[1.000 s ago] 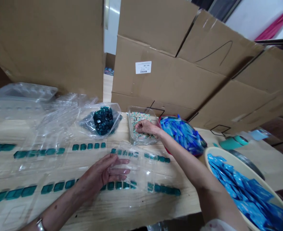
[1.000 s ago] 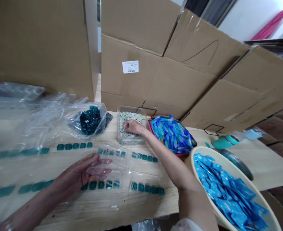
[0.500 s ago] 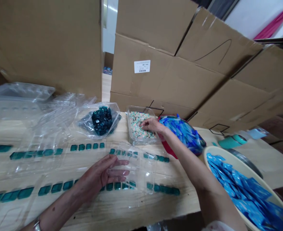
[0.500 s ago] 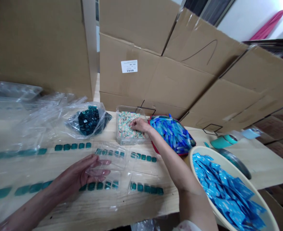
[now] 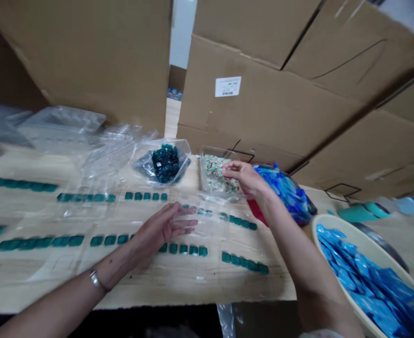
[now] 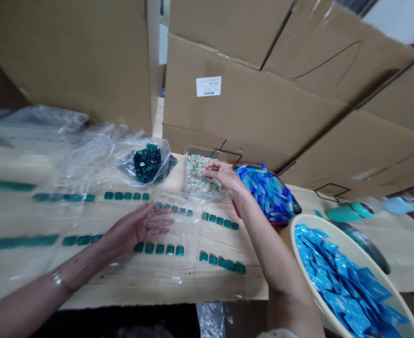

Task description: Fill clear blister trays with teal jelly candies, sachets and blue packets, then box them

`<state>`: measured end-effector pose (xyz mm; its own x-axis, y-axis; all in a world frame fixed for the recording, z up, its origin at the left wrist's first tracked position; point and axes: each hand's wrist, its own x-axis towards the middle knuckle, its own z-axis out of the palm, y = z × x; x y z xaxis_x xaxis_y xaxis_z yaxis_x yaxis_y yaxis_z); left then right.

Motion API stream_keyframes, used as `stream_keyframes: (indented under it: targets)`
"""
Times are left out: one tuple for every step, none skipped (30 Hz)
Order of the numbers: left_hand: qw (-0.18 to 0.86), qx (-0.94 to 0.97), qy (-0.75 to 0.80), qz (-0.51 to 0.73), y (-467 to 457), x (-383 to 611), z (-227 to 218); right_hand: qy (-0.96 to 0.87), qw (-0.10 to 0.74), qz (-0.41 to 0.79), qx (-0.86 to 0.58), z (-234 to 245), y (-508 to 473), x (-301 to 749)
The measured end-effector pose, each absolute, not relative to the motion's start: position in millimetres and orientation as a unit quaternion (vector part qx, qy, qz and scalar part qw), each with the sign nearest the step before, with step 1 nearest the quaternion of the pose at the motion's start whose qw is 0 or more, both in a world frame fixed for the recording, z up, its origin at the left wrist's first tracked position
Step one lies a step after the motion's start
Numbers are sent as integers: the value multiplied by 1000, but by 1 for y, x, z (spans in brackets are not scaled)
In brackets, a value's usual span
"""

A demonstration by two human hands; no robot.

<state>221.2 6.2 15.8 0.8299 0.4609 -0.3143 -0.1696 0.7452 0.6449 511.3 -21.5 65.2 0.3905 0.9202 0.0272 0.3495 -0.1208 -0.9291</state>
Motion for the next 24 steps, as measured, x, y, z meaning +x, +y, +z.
stream_keyframes:
  targets:
    - [906,311,223,179,6,221,16,-469,479,320,-670,73,-27,495]
    - [908,312,213,180,7,220,15,-477,471,342,-659,80,-32,478]
    - [910,312,203,181,7,220,15,-487,455,364,-650,86,-37,461]
    - [912,312,196,183,7,220,14,-498,439,383,-642,88,-42,443]
    - [913,308,189,187,7,220,13,-508,423,397,-636,89,-46,426]
    - [916,303,182,191,7,220,12,-515,411,406,-633,87,-49,411]
    - [918,297,177,195,7,220,10,-519,404,407,-634,83,-52,398]
    - [920,291,170,199,6,220,9,-519,402,403,-638,78,-54,388]
    - [922,286,164,204,6,221,8,-515,405,393,-645,72,-56,380]
    - [923,281,158,209,5,222,7,-508,412,381,-654,65,-58,373]
    - [924,278,154,213,4,222,6,-499,418,367,-664,58,-60,369]
    - [924,274,153,218,2,223,5,-491,424,350,-676,52,-63,365]
    - [924,271,152,223,0,223,4,-482,428,332,-689,48,-66,362]
    - [924,267,152,228,-2,224,4,-475,427,311,-704,44,-70,358]
    - [924,262,150,232,-4,224,3,-467,422,290,-721,41,-73,355]
    - [925,257,146,237,-6,224,3,-459,415,268,-739,39,-77,350]
    - [927,252,139,241,-9,224,2,-451,405,247,-756,37,-81,345]
    - [929,247,132,243,-11,224,1,-447,397,223,-770,36,-85,340]
    - [931,243,126,240,-12,224,0,-448,392,195,-780,35,-88,335]
    - [933,242,122,235,-14,224,0,-456,392,161,-783,34,-91,330]
    - [935,244,119,228,-15,223,-1,-468,395,121,-781,33,-93,326]
    - [936,246,118,222,-16,223,-1,-482,396,79,-777,32,-96,322]
    - [937,247,118,219,-16,222,0,-494,396,41,-773,30,-97,319]
    - [937,248,119,217,-17,222,1,-501,393,8,-771,28,-99,317]
